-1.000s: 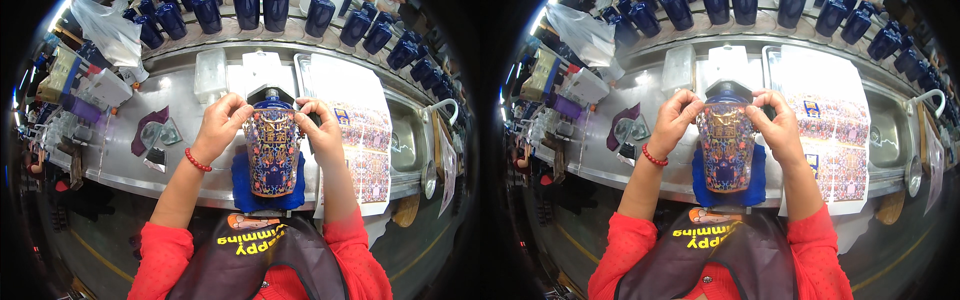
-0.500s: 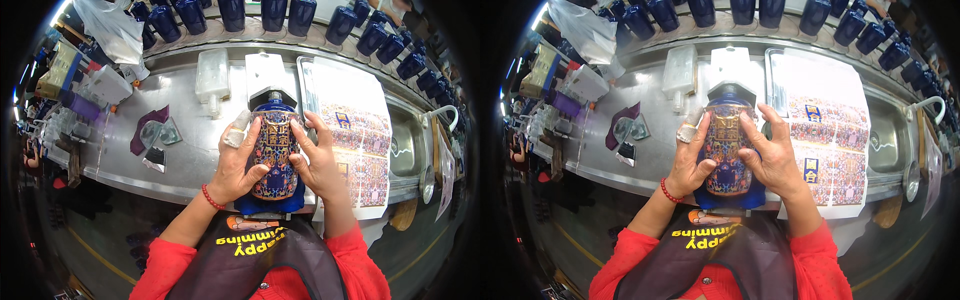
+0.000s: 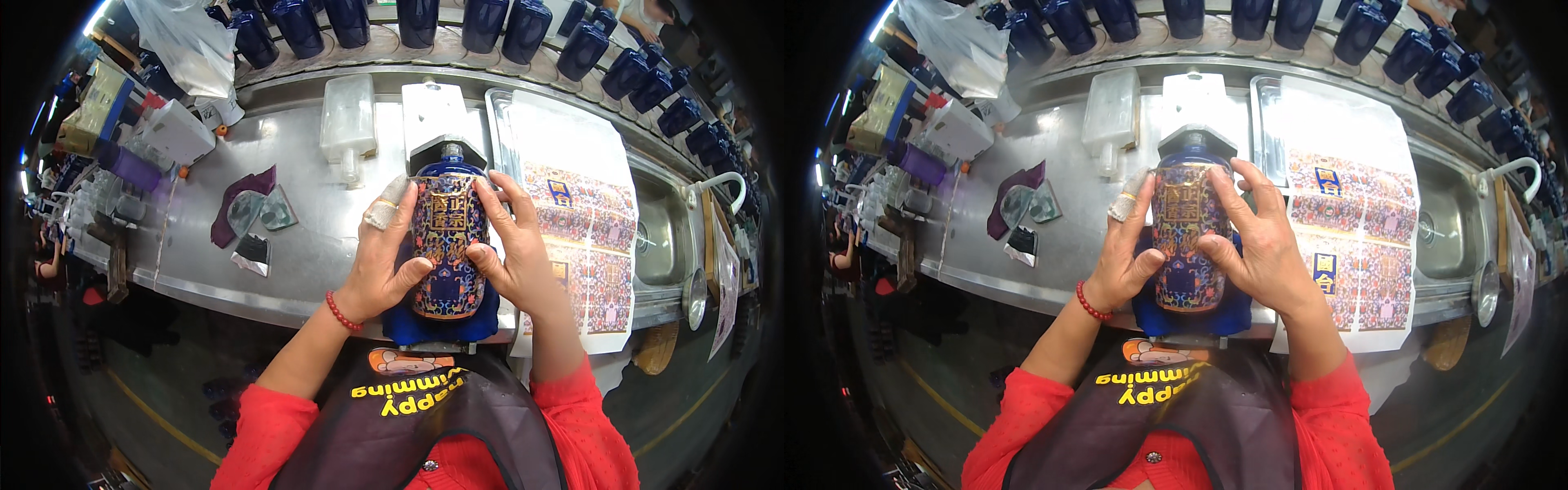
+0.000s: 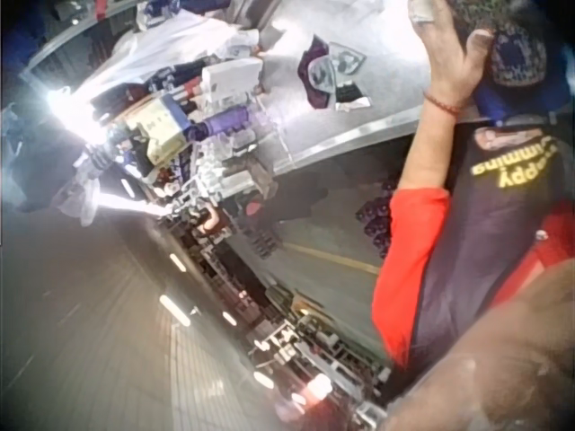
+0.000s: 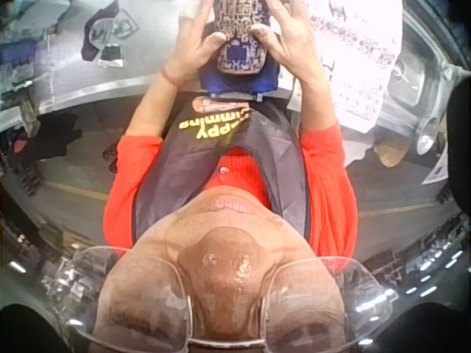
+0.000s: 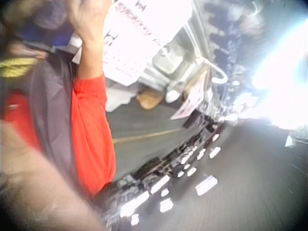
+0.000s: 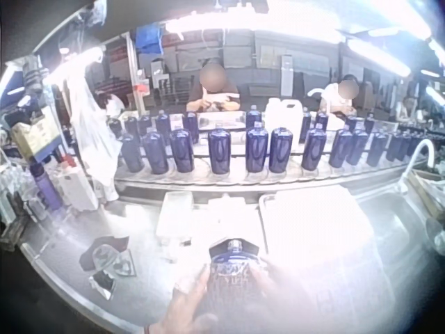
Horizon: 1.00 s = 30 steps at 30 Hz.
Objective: The person applies decorative stickers to a dark blue bottle. They peel stickers from a sheet, position them on the bottle, and smooth them with a green tool. The person repeats this process for multiple stickers, adjusting placement and smoothing edges.
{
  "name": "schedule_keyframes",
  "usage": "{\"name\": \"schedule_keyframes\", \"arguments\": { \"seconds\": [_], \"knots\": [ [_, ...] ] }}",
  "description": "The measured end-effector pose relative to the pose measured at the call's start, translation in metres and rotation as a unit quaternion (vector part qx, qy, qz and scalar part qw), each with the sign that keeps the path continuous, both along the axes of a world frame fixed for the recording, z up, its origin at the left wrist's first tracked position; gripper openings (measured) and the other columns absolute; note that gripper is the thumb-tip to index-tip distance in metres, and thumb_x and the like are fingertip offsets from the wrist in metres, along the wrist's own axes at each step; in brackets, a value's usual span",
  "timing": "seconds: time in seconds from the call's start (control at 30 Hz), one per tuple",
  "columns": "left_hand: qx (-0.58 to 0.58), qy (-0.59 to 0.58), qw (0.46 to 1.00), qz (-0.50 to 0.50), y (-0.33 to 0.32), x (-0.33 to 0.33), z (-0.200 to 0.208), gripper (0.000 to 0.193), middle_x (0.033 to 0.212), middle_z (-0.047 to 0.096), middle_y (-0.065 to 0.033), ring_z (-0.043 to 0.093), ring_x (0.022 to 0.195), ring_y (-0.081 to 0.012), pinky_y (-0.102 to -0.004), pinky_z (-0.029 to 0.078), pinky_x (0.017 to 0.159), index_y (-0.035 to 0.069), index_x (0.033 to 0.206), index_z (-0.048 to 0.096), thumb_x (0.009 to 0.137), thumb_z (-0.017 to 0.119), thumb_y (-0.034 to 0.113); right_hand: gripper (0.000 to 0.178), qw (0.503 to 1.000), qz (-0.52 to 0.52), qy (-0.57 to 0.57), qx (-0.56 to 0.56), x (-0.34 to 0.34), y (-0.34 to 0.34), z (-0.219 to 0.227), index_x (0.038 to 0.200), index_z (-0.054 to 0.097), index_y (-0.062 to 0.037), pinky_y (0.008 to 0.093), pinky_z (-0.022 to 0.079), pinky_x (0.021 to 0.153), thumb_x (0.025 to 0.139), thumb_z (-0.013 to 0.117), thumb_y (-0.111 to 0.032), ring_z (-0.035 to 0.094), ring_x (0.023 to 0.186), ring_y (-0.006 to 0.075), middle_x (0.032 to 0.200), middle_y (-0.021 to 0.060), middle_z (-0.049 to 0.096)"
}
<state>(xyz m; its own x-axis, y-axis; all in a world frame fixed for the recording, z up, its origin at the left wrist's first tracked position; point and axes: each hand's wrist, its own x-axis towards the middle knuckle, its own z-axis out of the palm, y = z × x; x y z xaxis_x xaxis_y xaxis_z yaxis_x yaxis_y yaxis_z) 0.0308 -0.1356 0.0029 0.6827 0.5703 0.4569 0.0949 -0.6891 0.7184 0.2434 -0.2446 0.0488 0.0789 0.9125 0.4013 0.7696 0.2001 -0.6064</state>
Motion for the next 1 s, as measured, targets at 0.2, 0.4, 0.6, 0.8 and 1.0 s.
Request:
{"name": "schedule_keyframes", "arguments": {
  "seconds": [0.2,0.4,0.6,0.8,1.0],
  "knots": [
    [0.002,-0.017,1.0,-0.025,0.004,0.005,0.0,0.092,0.158,0.033,-0.0277,0.03,0.147,-0.0425,-0.0493,0.018,0.121,-0.002,0.158,0.028,0.098,0.05,0.065,0.071,1.0,0.002,-0.028,-0.003,-0.001,0.001,0.001,0.149,0.048,-0.0043,0.048,0.042,0.108,0.094,0.069,-0.044,0.049,0.128,0.0435,0.148,0.0263,0.042],
    [-0.031,0.001,0.999,-0.019,0.005,0.002,0.0,0.095,0.157,0.034,-0.0278,0.031,0.147,-0.0423,-0.0492,0.021,0.121,-0.002,0.158,0.027,0.097,0.051,0.066,0.071,1.0,0.003,-0.025,-0.005,-0.002,-0.001,0.003,0.149,0.048,-0.0042,0.0478,0.042,0.107,0.093,0.069,-0.042,0.049,0.127,0.043,0.146,0.0263,0.043],
    [-0.049,-0.046,0.998,-0.002,0.008,0.008,-0.001,0.095,0.155,0.036,-0.0285,0.034,0.145,-0.0428,-0.0491,0.022,0.12,-0.002,0.158,0.027,0.096,0.051,0.066,0.07,1.0,-0.002,-0.002,-0.006,-0.004,0.001,0.003,0.149,0.049,-0.0038,0.0473,0.043,0.106,0.094,0.07,-0.042,0.051,0.124,0.0409,0.146,0.0252,0.043],
    [-0.025,-0.012,0.999,-0.016,0.008,0.005,0.001,0.097,0.155,0.036,-0.0291,0.035,0.144,-0.0431,-0.0492,0.023,0.12,-0.003,0.158,0.027,0.095,0.052,0.067,0.07,1.0,0.0,-0.024,-0.003,-0.006,-0.001,0.003,0.149,0.048,-0.0032,0.0465,0.044,0.106,0.095,0.069,-0.042,0.052,0.124,0.0404,0.146,0.0254,0.043],
    [-0.021,0.008,1.0,-0.015,0.015,0.006,0.003,0.099,0.154,0.038,-0.0296,0.036,0.143,-0.0436,-0.0498,0.022,0.119,-0.004,0.158,0.025,0.095,0.053,0.067,0.072,1.0,0.003,-0.012,-0.013,-0.005,0.004,0.006,0.149,0.047,-0.0018,0.0471,0.043,0.107,0.094,0.07,-0.042,0.05,0.126,0.0415,0.147,0.0262,0.042]
  ]
}}
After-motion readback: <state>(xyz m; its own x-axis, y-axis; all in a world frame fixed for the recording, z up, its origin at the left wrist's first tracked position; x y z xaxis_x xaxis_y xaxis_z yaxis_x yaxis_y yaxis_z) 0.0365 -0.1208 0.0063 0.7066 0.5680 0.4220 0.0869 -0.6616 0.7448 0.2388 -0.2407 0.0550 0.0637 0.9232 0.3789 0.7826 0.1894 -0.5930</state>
